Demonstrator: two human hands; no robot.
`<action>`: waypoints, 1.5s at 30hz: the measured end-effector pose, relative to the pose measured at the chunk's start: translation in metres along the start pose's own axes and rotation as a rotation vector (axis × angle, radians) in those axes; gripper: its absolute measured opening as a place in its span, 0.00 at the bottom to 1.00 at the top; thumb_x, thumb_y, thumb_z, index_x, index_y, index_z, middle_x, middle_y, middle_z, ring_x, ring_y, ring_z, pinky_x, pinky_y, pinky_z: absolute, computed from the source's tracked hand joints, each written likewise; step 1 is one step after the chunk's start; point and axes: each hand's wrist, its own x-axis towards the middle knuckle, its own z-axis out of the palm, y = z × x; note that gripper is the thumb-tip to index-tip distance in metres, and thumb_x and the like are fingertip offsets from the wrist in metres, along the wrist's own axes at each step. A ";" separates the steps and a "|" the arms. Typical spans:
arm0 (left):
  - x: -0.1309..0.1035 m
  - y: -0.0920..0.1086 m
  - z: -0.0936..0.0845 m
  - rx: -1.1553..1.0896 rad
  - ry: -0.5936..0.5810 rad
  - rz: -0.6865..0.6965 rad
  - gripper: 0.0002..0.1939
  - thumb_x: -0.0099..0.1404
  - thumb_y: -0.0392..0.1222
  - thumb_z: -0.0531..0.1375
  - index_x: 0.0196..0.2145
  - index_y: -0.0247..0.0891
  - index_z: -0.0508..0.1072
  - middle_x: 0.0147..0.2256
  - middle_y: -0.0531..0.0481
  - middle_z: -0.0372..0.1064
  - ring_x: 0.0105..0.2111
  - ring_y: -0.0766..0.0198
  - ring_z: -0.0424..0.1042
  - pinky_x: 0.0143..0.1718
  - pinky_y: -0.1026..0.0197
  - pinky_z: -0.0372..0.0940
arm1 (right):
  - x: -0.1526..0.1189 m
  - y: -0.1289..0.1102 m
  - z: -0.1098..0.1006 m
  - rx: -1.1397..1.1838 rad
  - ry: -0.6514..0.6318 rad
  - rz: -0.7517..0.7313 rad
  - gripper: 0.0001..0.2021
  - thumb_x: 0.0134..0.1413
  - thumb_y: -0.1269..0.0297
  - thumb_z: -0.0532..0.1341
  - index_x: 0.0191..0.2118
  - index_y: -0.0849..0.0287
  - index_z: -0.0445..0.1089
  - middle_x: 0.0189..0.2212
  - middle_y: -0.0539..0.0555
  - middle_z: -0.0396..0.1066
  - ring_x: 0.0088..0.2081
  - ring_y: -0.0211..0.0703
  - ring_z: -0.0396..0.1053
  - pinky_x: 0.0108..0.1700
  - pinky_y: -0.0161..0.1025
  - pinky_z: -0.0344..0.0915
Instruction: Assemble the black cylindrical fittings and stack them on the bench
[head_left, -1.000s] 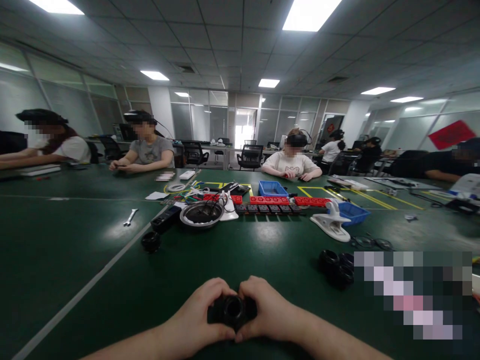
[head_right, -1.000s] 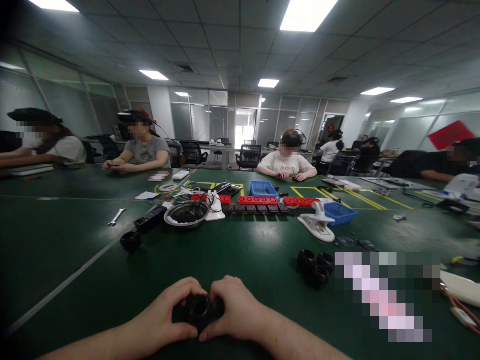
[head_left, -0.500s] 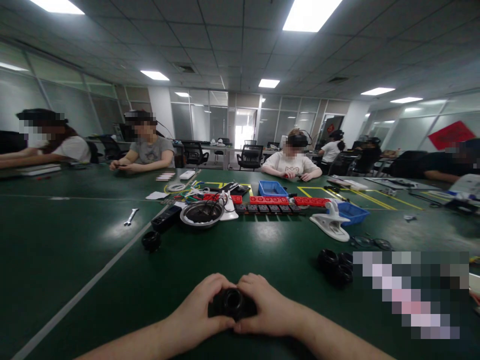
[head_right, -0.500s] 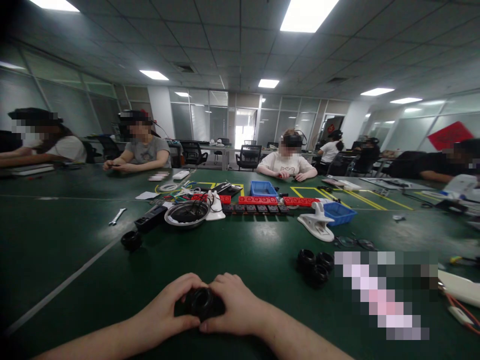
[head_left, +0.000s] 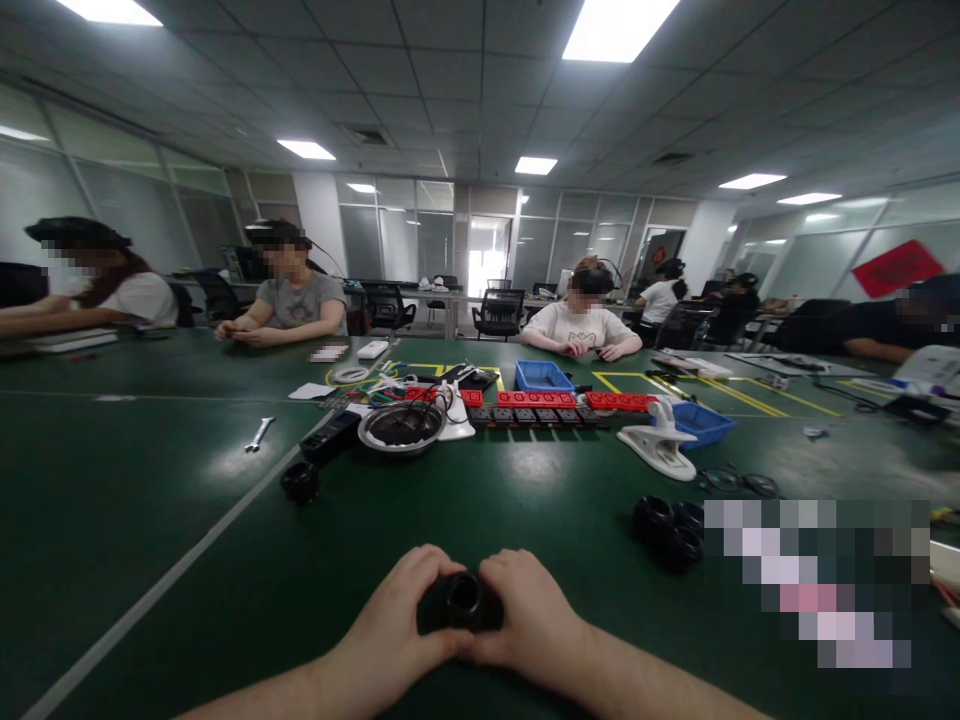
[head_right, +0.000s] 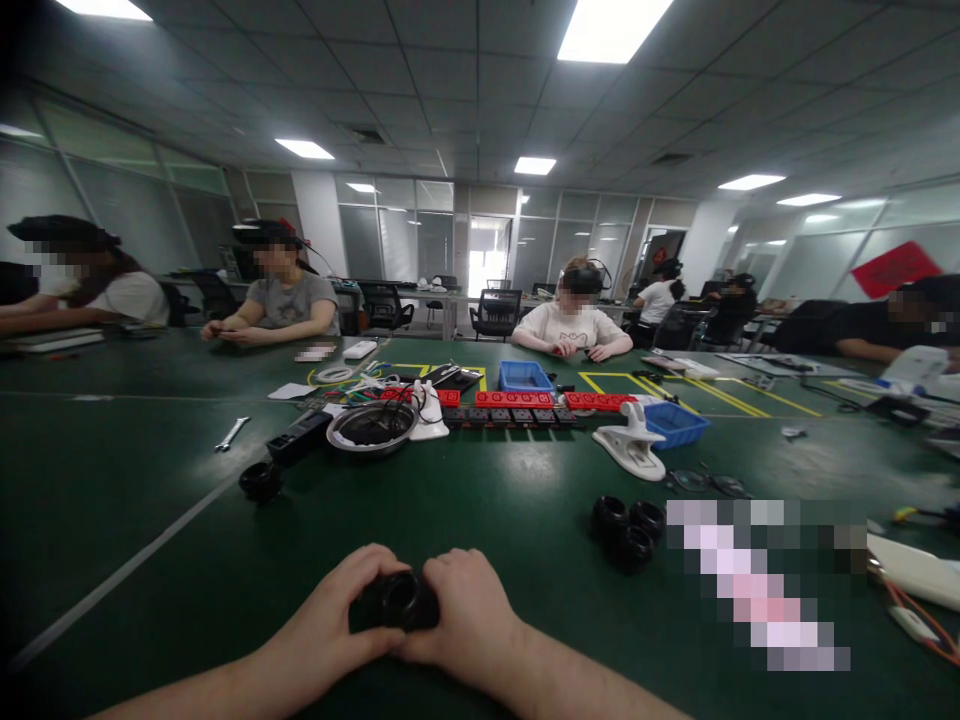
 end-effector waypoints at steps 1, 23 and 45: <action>0.001 0.000 0.000 0.004 0.010 -0.011 0.15 0.48 0.35 0.64 0.35 0.38 0.67 0.35 0.51 0.62 0.38 0.58 0.62 0.39 0.60 0.58 | 0.000 -0.003 0.001 -0.024 0.015 0.017 0.20 0.35 0.47 0.63 0.26 0.60 0.65 0.25 0.51 0.65 0.29 0.42 0.61 0.32 0.38 0.53; 0.000 0.004 -0.005 -0.033 -0.084 0.007 0.17 0.49 0.33 0.63 0.38 0.40 0.67 0.36 0.52 0.62 0.37 0.60 0.62 0.36 0.62 0.58 | 0.001 0.007 -0.006 0.098 -0.050 -0.055 0.24 0.29 0.46 0.67 0.28 0.60 0.65 0.26 0.50 0.65 0.29 0.41 0.60 0.32 0.36 0.54; 0.003 0.002 -0.009 -0.055 -0.128 0.060 0.18 0.50 0.34 0.63 0.40 0.42 0.68 0.37 0.53 0.62 0.37 0.61 0.62 0.34 0.64 0.58 | 0.008 0.019 -0.006 0.237 -0.109 -0.132 0.18 0.32 0.55 0.69 0.28 0.60 0.65 0.25 0.46 0.60 0.29 0.36 0.59 0.29 0.31 0.54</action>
